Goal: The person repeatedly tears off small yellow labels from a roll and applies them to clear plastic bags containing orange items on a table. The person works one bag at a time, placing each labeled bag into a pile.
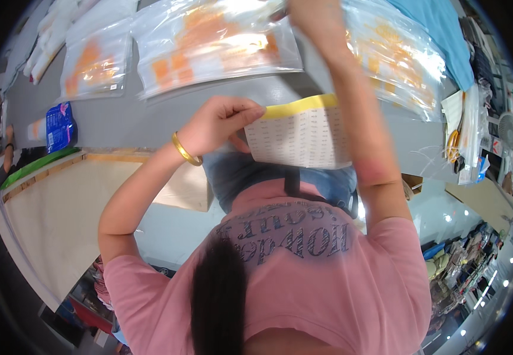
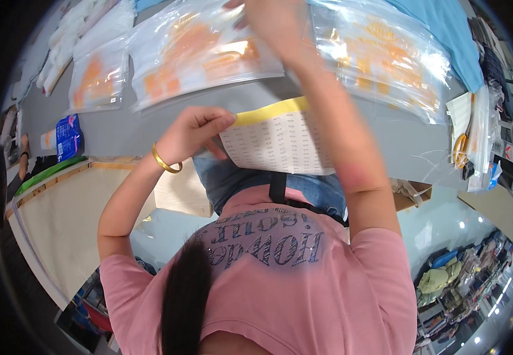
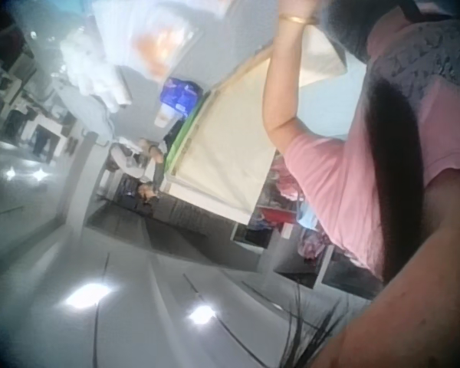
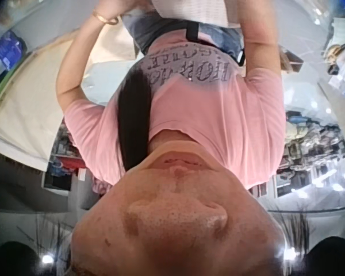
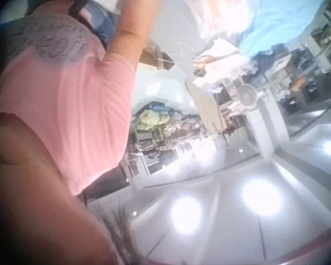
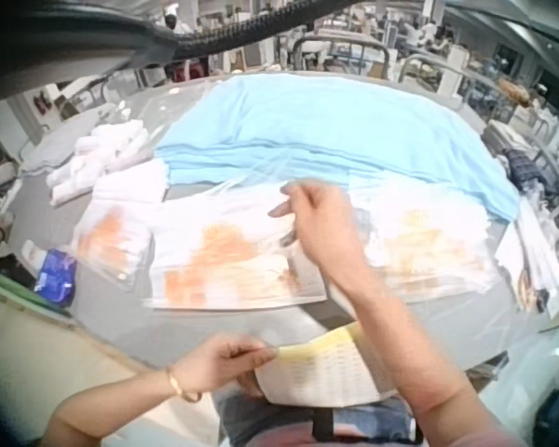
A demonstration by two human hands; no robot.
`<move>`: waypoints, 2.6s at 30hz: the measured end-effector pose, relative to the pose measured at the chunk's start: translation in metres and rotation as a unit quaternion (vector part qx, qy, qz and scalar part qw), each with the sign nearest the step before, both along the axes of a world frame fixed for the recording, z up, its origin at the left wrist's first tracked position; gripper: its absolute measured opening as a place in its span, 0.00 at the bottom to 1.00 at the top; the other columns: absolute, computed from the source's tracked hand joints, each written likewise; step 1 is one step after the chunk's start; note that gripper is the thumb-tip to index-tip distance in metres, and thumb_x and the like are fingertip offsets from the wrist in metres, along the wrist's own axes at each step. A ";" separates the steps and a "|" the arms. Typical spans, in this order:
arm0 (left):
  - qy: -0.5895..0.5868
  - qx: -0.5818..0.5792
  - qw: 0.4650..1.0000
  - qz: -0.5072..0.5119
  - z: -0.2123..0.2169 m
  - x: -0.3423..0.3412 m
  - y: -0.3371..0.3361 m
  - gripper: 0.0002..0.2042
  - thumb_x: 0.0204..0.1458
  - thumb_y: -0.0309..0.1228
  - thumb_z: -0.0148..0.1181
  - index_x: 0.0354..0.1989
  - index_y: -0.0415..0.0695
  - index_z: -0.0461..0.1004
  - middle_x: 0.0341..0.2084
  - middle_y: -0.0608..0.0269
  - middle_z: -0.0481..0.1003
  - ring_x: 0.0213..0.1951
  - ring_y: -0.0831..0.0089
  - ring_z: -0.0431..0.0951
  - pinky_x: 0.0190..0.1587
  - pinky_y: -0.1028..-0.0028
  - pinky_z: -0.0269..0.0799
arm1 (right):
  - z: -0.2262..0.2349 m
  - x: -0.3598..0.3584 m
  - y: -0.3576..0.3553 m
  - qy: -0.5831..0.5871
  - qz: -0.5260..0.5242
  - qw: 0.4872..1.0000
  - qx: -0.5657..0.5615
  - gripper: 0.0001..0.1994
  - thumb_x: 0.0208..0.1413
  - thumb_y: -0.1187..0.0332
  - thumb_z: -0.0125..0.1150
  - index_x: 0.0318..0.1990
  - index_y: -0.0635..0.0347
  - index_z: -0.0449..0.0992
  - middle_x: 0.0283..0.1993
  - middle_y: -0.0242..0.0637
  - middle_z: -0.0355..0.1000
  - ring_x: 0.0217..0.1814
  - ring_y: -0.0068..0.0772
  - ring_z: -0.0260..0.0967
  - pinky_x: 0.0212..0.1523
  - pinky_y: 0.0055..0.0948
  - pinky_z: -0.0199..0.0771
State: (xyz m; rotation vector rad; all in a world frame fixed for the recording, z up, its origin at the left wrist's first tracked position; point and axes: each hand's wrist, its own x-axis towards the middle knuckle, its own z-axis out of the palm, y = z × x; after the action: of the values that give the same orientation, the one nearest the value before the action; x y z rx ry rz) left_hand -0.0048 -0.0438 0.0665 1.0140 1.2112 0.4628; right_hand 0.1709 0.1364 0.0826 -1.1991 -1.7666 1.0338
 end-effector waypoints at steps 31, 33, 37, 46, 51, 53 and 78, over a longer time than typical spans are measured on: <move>-0.248 -0.186 0.939 0.146 0.001 0.010 0.021 0.15 0.67 0.38 0.57 0.45 0.36 0.79 0.35 0.61 0.79 0.36 0.73 0.80 0.46 0.66 0.85 | -0.030 0.046 -0.133 -0.132 0.090 0.944 0.289 0.11 0.41 0.71 0.70 0.36 0.55 0.82 0.46 0.27 0.77 0.43 0.36 0.70 0.44 0.34 0.66; -0.252 -0.201 0.932 0.167 -0.005 0.010 0.022 0.15 0.67 0.38 0.57 0.44 0.36 0.79 0.36 0.61 0.80 0.35 0.73 0.80 0.45 0.66 0.85 | -0.037 0.045 -0.133 -0.144 0.100 0.931 0.321 0.11 0.42 0.71 0.72 0.36 0.56 0.82 0.47 0.28 0.77 0.43 0.37 0.70 0.43 0.35 0.67; -0.270 -0.210 0.927 0.157 -0.007 0.008 0.023 0.15 0.70 0.39 0.53 0.47 0.38 0.79 0.40 0.60 0.81 0.40 0.71 0.82 0.44 0.68 0.83 | -0.033 0.040 -0.141 -0.133 0.122 0.947 0.265 0.06 0.49 0.73 0.72 0.34 0.57 0.81 0.46 0.31 0.77 0.44 0.40 0.71 0.45 0.38 0.68; 0.296 0.591 0.746 -0.073 -0.032 0.009 0.046 0.05 0.56 0.24 0.61 0.32 0.35 0.73 0.58 0.51 0.75 0.62 0.50 0.71 0.61 0.58 0.70 | 0.020 0.066 -0.047 0.007 0.013 0.994 -0.104 0.09 0.58 0.69 0.72 0.40 0.66 0.86 0.48 0.33 0.80 0.43 0.22 0.75 0.48 0.23 0.74; 0.312 0.585 0.740 -0.111 -0.062 0.010 0.047 0.06 0.56 0.26 0.61 0.33 0.35 0.75 0.62 0.52 0.72 0.64 0.50 0.69 0.65 0.55 0.68 | -0.053 0.050 -0.010 -0.059 0.108 0.983 -0.139 0.09 0.57 0.66 0.72 0.36 0.65 0.85 0.43 0.32 0.77 0.42 0.21 0.72 0.45 0.24 0.72; 0.313 0.586 0.740 -0.107 -0.066 0.009 0.044 0.06 0.56 0.26 0.61 0.33 0.36 0.75 0.63 0.53 0.71 0.65 0.51 0.68 0.66 0.55 0.67 | -0.072 0.046 -0.006 -0.054 0.112 0.985 -0.122 0.10 0.56 0.65 0.74 0.34 0.64 0.85 0.39 0.32 0.77 0.37 0.21 0.72 0.39 0.25 0.73; 0.340 0.551 0.753 -0.121 -0.045 0.008 0.033 0.05 0.57 0.26 0.62 0.32 0.38 0.73 0.63 0.52 0.72 0.65 0.49 0.69 0.69 0.50 0.62 | -0.079 0.000 0.005 -0.402 -0.044 0.821 0.404 0.12 0.60 0.62 0.65 0.34 0.62 0.85 0.39 0.35 0.82 0.41 0.37 0.72 0.50 0.39 0.65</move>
State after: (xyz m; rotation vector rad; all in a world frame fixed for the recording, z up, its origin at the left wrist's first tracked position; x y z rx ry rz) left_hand 0.0028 -0.0106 0.0220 2.5046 1.3833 0.6385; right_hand 0.1709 0.1419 0.0036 -1.1666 -2.3564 -0.4160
